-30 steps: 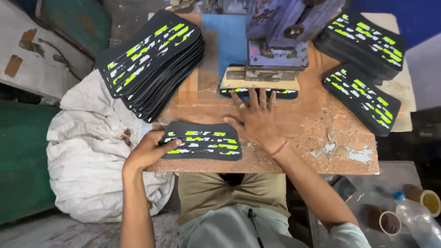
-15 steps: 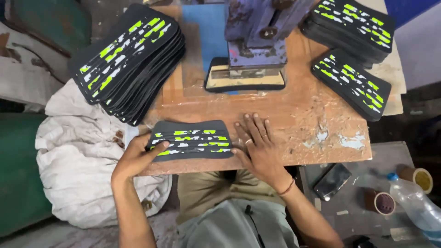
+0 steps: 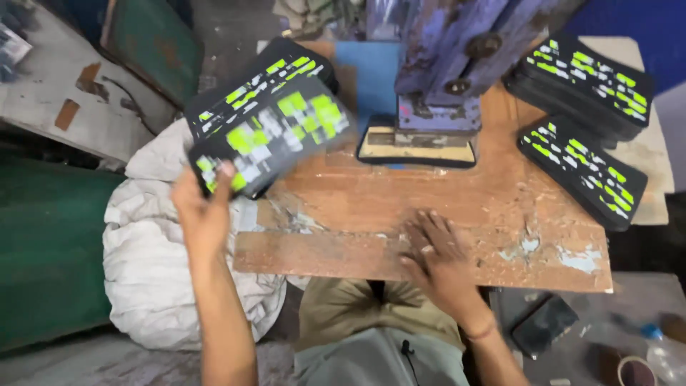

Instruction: Stamping and stacking material components using an industrial machine on a workbench.

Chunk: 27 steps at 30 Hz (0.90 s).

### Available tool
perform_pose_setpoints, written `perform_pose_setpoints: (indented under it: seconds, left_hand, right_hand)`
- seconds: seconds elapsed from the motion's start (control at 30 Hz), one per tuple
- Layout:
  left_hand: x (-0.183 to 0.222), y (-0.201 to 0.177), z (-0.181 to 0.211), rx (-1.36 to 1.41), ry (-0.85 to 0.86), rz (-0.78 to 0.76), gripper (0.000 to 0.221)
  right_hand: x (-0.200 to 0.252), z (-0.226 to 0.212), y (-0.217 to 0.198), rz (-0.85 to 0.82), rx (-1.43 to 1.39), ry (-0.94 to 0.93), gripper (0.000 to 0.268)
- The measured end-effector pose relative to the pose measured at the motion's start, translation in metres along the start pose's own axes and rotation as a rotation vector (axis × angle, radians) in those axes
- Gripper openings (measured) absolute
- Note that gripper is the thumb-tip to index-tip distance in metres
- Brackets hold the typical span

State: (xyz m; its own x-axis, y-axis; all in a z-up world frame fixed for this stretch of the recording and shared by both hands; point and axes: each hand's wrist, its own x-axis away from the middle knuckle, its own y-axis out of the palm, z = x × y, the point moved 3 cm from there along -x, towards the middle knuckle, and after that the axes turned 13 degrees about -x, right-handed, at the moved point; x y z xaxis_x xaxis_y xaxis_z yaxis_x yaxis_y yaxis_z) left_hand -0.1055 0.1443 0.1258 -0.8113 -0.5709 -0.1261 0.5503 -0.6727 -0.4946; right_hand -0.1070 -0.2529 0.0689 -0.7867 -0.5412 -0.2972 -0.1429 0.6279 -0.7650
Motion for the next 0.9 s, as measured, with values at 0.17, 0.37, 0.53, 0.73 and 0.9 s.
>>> perform_pose_setpoints:
  seconds: [0.17,0.37,0.53,0.73,0.9]
  left_hand:
    - [-0.082,-0.002,0.036,0.168,0.306,-0.052,0.037]
    - [-0.012,-0.012,0.058,-0.085,0.432,0.387,0.059]
    - [0.05,0.063,0.018,-0.026,0.369,0.05,0.035]
    - [0.064,0.122,0.003,-0.05,0.31,-0.24,0.042]
    - [0.063,0.119,-0.003,0.01,0.272,-0.209,0.04]
  right_hand:
    - [-0.005,0.097,-0.115,0.384,0.347,0.205,0.058]
    - [-0.004,0.122,-0.134,0.251,0.359,0.324,0.037]
    - [-0.002,0.026,-0.071,0.226,0.044,0.232,0.048]
    - [-0.015,0.001,-0.029,0.131,0.099,0.096,0.058]
    - [-0.016,-0.001,-0.012,0.138,0.05,0.085,0.05]
